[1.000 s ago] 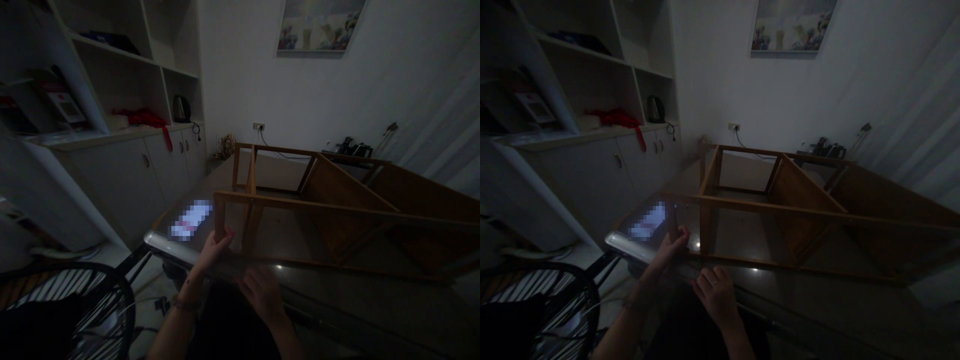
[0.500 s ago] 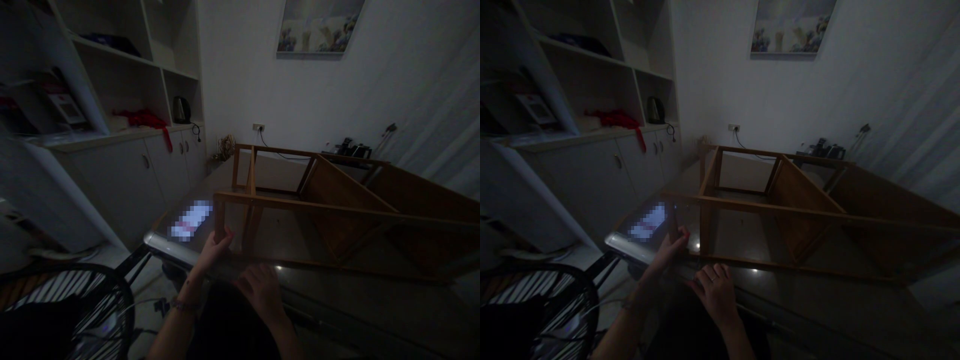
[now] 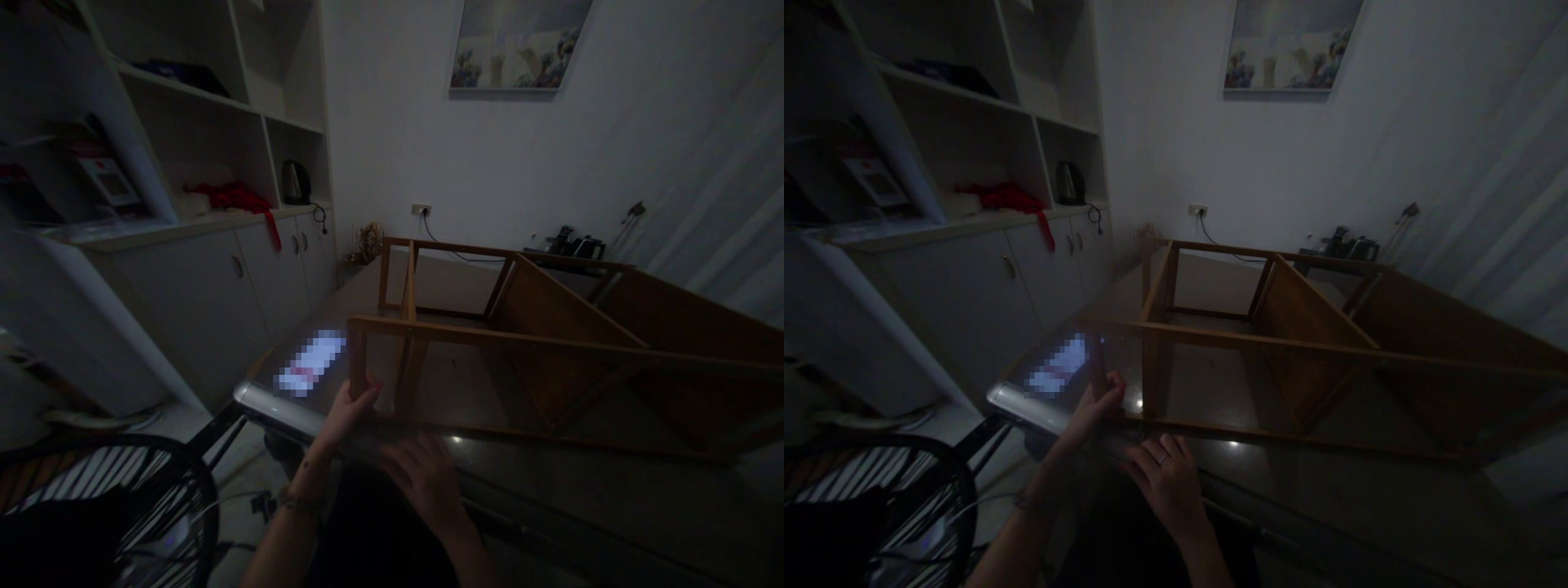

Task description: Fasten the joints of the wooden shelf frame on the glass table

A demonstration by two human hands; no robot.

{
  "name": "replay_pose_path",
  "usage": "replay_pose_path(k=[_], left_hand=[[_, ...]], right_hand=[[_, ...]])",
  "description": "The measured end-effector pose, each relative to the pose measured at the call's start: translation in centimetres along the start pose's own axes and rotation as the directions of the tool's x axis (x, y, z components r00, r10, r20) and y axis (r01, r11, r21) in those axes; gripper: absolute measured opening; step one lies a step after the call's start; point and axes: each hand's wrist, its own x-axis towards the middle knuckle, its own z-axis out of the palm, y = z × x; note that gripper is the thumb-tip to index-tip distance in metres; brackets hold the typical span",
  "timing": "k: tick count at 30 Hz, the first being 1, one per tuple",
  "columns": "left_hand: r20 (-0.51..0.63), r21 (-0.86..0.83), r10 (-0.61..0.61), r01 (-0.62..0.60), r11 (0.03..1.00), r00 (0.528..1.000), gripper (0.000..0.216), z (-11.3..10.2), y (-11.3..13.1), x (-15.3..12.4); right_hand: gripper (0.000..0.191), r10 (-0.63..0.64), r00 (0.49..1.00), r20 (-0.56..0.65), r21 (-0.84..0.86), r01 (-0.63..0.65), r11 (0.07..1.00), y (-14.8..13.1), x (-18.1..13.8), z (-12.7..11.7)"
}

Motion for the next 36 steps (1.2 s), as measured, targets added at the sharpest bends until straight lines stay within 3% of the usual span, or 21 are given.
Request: replay_pose_path(k=[7, 13, 21, 29, 36], left_hand=[[-0.006, 0.008, 0.005, -0.005, 1.0, 1.0, 0.041, -0.1, -0.1, 0.2], [-0.01, 0.023, 0.015, -0.015, 1.0, 1.0, 0.043, -0.1, 0.1, 0.1], [-0.011, 0.043, 0.021, -0.02, 0.999, 1.0, 0.042, -0.1, 0.3, -0.1], [0.035, 0.016, 0.028, -0.029, 0.999, 0.999, 0.045, -0.2, -0.1, 0.0], [-0.005, 0.025, -0.007, 0.007, 1.0, 1.0, 0.047, 0.0, 0.3, -0.1]], right_hand=[[0.029, -0.033, 0.995, 0.09, 0.034, 0.03, 0.999, -0.1, 0.1, -0.9], [0.033, -0.049, 0.995, 0.088, 0.023, 0.047, 0.999, 0.1, 0.1, -0.7], [0.013, -0.033, 0.998, -0.051, -0.031, 0.031, 0.999, 0.0, -0.2, 0.3], [0.018, -0.004, 0.994, -0.107, 0.017, 0.006, 1.0, -0.2, 0.5, 0.2], [0.019, 0.046, 0.994, -0.103, 0.039, -0.042, 0.998, -0.4, 0.3, 0.9]])
